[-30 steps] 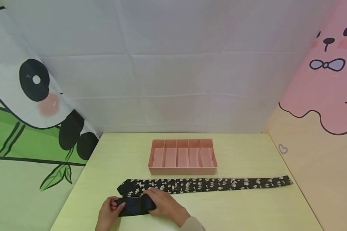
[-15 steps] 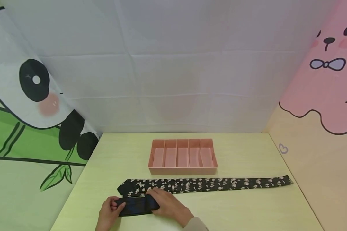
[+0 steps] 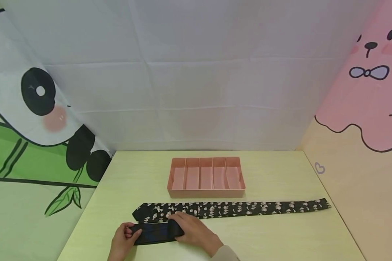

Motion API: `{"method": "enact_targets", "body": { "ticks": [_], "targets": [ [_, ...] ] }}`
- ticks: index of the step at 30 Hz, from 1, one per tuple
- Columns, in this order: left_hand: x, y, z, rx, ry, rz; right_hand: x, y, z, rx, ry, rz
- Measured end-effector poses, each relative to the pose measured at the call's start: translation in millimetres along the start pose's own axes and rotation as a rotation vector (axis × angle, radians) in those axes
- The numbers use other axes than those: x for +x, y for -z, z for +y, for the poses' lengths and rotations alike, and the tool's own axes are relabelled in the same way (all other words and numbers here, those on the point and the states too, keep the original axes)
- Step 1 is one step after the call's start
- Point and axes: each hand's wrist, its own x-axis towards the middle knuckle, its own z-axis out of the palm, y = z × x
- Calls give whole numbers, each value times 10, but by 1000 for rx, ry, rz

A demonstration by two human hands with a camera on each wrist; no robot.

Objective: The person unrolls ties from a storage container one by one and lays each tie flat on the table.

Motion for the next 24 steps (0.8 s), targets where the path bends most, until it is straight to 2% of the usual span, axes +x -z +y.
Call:
{"method": "enact_targets", "body": {
  "ticks": [7,24],
  "targets": [
    [12,-13,-7,-1,7,3,-43,-10,64,-17,28,25],
    [22,-25,-2,-13,19,-1,-159,53,104,3,-5,8]
  ]
}}
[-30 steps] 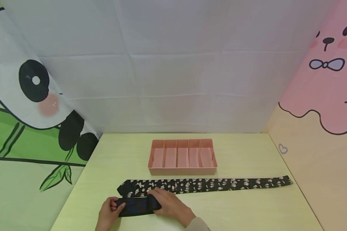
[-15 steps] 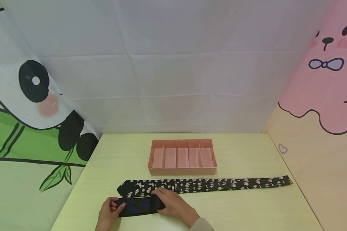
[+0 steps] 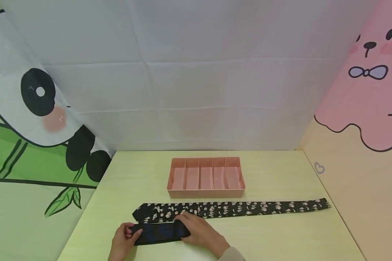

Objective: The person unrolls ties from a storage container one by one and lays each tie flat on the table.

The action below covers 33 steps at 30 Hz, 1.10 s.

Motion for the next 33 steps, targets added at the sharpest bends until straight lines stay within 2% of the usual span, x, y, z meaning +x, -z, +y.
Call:
{"method": "enact_targets", "body": {
  "ticks": [8,15,21,28,33],
  "targets": [
    [-1,1,1,-2,2,-5,-40,41,-4,5,-34,-21],
    [4,11,-5,-5,-14,-4,-97,53,38,2,-14,13],
    [10,-3,11,-12,1,-4,-155,105,53,10,-99,-39],
    [23,-13,1,2,0,3,-212,155,79,2,-83,-12],
    [16,-19,2,-5,22,-10,-243,170,78,11,-141,-48]
  ]
}}
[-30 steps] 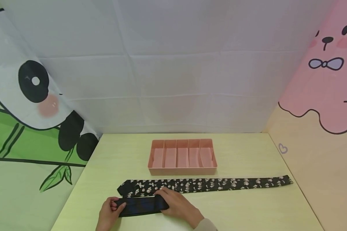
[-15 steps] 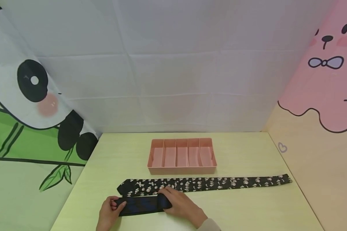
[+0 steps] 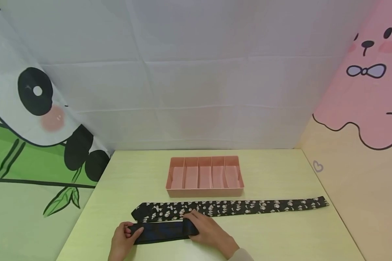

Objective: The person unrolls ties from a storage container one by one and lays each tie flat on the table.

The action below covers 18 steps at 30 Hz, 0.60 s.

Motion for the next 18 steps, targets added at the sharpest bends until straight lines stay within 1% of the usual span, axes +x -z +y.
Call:
{"method": "enact_targets", "body": {
  "ticks": [6,12,18],
  "targets": [
    [3,-8,5,-9,8,-13,-27,-4,34,13,-20,-10],
    [-6,-2,4,-12,-2,-1,-64,-12,86,2,26,29],
    [-16,-7,14,-17,1,10,-92,-3,124,-8,55,48]
  ]
}}
